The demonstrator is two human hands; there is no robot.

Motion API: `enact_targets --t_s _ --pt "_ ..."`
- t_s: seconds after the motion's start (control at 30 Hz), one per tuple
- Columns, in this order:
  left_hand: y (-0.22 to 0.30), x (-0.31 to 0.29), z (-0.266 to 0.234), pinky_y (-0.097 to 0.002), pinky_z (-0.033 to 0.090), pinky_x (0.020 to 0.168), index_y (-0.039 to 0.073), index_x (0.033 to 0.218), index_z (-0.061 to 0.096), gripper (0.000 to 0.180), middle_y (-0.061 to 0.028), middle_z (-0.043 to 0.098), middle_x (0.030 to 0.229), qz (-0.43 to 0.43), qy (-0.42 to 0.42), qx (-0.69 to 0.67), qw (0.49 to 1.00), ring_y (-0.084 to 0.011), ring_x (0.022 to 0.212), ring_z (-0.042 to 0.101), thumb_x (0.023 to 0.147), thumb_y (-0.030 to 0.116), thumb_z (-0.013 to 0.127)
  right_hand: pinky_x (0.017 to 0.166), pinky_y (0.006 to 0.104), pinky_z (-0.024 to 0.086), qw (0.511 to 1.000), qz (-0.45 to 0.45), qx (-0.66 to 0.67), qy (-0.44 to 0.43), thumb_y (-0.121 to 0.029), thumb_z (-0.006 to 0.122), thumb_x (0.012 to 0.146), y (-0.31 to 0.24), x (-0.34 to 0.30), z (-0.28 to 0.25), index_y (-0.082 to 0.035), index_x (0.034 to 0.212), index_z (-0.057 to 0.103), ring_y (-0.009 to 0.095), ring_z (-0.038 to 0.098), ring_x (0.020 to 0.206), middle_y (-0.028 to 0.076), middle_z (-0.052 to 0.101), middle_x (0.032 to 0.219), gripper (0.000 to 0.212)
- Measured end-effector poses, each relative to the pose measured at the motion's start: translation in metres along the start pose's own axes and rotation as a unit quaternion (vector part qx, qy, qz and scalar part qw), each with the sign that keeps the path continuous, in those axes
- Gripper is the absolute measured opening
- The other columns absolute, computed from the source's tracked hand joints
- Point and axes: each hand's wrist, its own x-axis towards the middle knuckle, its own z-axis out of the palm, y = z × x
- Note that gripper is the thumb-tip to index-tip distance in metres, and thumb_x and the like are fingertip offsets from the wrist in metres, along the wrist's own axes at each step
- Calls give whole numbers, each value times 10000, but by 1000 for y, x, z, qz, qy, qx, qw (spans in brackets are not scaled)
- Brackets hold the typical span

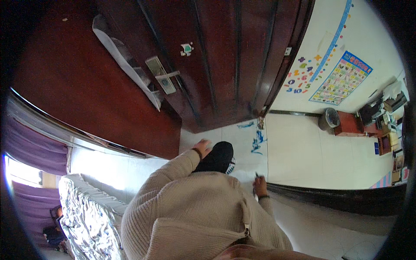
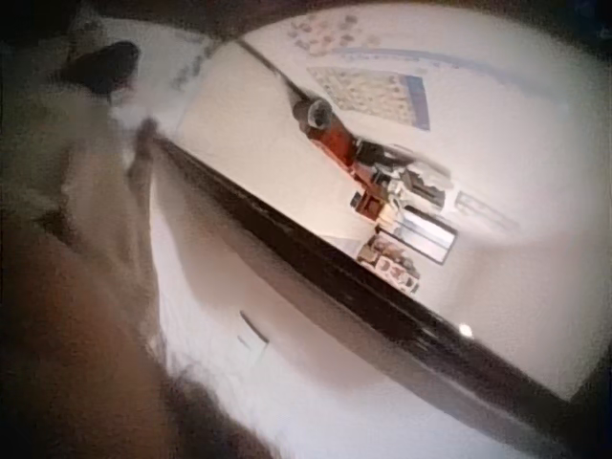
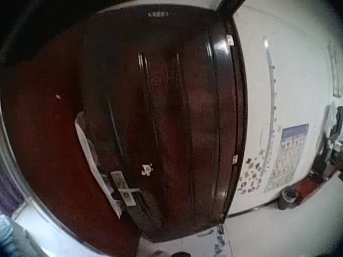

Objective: The person uses a small metal tool to manipulate the screws and mechanism of a door lock. They repeatedly insert the tool into the lock assembly, turn it, and adjust the handle while standing in a room with a bed and a child's play mat visible in the background.

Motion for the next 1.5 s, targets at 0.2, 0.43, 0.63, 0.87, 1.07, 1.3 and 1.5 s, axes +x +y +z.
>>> enact_targets --t_s 0.2,0.43,0.63,0.87,1.07,1.3,1.5 --pt "138 -23 -30 -454 423 884 91 1238 444 476 -188 538 1113 223 -21 95 970 -363 1067 503 885 407 492 579 422 448 880 -278 -375 -89 -224 632 805 -170 12 50 -74 858 550 328 585 682 102 624 738 179" --pt "107 -21 -32 -389 457 678 68 1018 544 221 -124 601 744 183 37 -46 981 -281 733 599 941 234 420 822 419 339 755 -497 -415 110 -181 649 770 -247 16 84 -118 954 576 256 475 915 53 550 962 207" --pt "96 -42 -107 -254 392 559 3 934 573 209 -14 473 616 96 175 -462 864 -94 582 453 949 161 438 846 352 411 930 -367 14 21 -165 514 912 -294 48 149 -20 1100 504 210 521 958 106 540 1054 238" --pt "41 -49 -177 -274 446 632 -23 1000 560 194 -95 590 738 126 182 -344 913 -141 675 559 938 120 445 783 317 449 861 -161 434 -211 -226 397 977 -359 77 252 -32 1119 486 172 558 836 63 579 887 256" --pt "-8 -25 -207 -318 458 767 -29 1111 521 284 -94 610 955 160 54 -451 876 -177 833 574 932 181 455 646 278 475 920 -291 222 -142 -234 389 980 -382 93 284 -29 1086 500 146 555 709 47 564 787 256" --pt "-33 -24 -214 -301 398 699 -9 1259 448 456 -74 532 1036 203 96 -478 849 -159 825 478 932 309 470 666 291 461 914 -215 313 -144 -279 371 985 -385 100 338 -51 1028 466 118 526 692 32 526 761 250" --pt "-9 -16 -201 -330 257 973 22 1380 312 498 -92 361 1362 222 119 -498 830 -217 1181 359 966 285 402 666 277 441 934 -253 239 -88 -294 355 988 -388 93 327 -69 1019 463 109 493 707 28 492 774 252"
